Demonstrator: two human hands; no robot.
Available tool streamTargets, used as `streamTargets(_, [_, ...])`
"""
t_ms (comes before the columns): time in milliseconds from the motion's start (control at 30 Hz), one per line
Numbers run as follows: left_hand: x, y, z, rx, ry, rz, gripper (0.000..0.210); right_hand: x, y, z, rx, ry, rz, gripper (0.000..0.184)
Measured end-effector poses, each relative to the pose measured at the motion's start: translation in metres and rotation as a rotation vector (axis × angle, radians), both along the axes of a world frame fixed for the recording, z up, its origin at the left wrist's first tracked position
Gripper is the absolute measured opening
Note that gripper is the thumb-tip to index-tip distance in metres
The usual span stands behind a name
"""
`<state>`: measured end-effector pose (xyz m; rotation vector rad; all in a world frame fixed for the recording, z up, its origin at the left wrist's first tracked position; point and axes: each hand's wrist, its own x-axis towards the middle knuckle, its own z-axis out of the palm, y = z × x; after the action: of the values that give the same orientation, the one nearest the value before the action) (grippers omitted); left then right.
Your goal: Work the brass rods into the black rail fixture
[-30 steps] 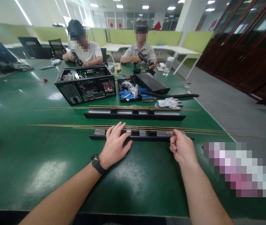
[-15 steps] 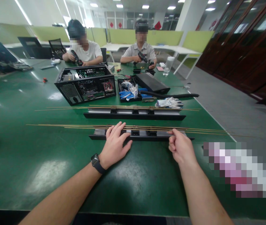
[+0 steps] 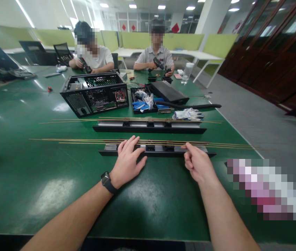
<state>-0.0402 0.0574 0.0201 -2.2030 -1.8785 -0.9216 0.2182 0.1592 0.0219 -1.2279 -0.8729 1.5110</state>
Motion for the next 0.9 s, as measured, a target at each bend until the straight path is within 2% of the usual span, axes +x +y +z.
streamTargets(100, [0.0, 0.0003, -0.0002, -0.004, 0.004, 0.003, 0.023, -0.0011, -0.0008, -0.0022, -0.012, -0.015, 0.061, 0.03])
streamTargets(267, [0.0004, 0.0, 0.0003, 0.001, 0.001, 0.002, 0.022, 0.0018, 0.0019, 0.0008, -0.028, -0.017, -0.089, 0.024])
streamTargets(333, [0.0004, -0.0002, 0.0005, 0.0, 0.003, 0.003, 0.022, 0.0022, 0.0018, 0.0018, -0.017, -0.011, -0.099, 0.023])
streamTargets(533, [-0.0001, 0.0, -0.0001, 0.001, 0.006, 0.0, 0.022, -0.0003, -0.0003, -0.0014, -0.02, -0.022, 0.049, 0.028])
streamTargets(733, [-0.0001, 0.0005, -0.0013, 0.012, -0.002, -0.004, 0.022, 0.0017, 0.0028, -0.0009, -0.022, 0.002, -0.076, 0.024])
streamTargets(900, [0.0, 0.0006, -0.0002, 0.004, 0.009, 0.0, 0.022, 0.0, -0.0005, -0.002, -0.016, -0.007, 0.093, 0.029])
